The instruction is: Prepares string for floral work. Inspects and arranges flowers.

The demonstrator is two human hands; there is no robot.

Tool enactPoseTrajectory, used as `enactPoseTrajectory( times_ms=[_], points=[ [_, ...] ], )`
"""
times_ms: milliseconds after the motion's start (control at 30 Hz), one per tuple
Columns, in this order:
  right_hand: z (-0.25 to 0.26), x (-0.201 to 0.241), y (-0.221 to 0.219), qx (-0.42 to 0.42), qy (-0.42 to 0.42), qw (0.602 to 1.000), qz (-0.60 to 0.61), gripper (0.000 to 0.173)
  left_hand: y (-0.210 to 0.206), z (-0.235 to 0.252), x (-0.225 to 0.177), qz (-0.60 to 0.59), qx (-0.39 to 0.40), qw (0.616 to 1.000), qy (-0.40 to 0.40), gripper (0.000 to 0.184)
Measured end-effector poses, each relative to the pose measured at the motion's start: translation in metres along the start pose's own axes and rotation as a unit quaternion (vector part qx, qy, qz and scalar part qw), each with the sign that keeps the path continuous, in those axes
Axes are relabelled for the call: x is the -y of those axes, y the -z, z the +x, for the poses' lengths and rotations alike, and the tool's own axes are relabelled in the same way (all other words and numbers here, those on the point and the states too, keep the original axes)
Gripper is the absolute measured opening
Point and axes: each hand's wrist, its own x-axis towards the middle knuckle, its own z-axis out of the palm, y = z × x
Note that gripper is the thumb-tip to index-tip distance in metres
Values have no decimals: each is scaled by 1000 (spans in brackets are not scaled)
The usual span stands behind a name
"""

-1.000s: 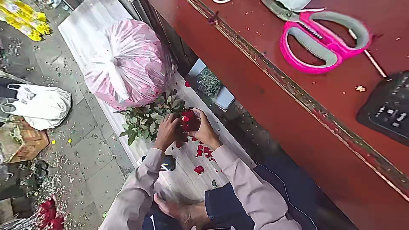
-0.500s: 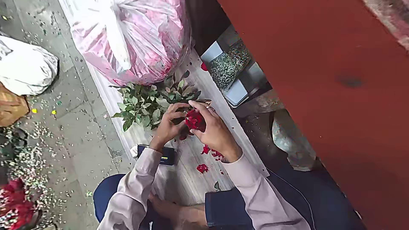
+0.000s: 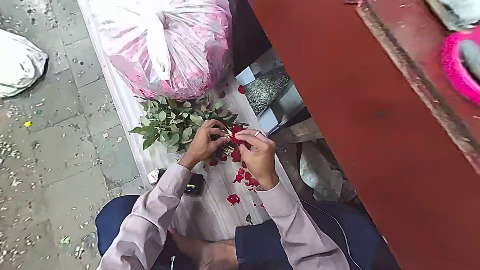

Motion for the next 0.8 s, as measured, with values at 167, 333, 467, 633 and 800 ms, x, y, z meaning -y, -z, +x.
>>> enactPoseTrajectory(
  times_ms=[167, 333, 467, 633, 800],
  points=[
    [-32, -2, 44, 70, -230, 970, -19, 14, -2, -5, -1, 9, 18, 1000, 13, 16],
    [-70, -27, 47, 290, -282, 902, -149, 43, 4, 5, 8, 4, 59, 998, -11, 19],
    [-65, -3, 41, 204, -261, 930, -161, 44, 8, 0, 11, -33, 46, 998, 7, 21],
    [-51, -12, -8, 99, -317, 942, -58, 75, 9, 4, 8, -59, 36, 997, 32, 22],
    [-48, -7, -40, -3, -321, 947, -1, 50, 16, 6, 15, -47, 77, 996, -1, 20]
  ],
)
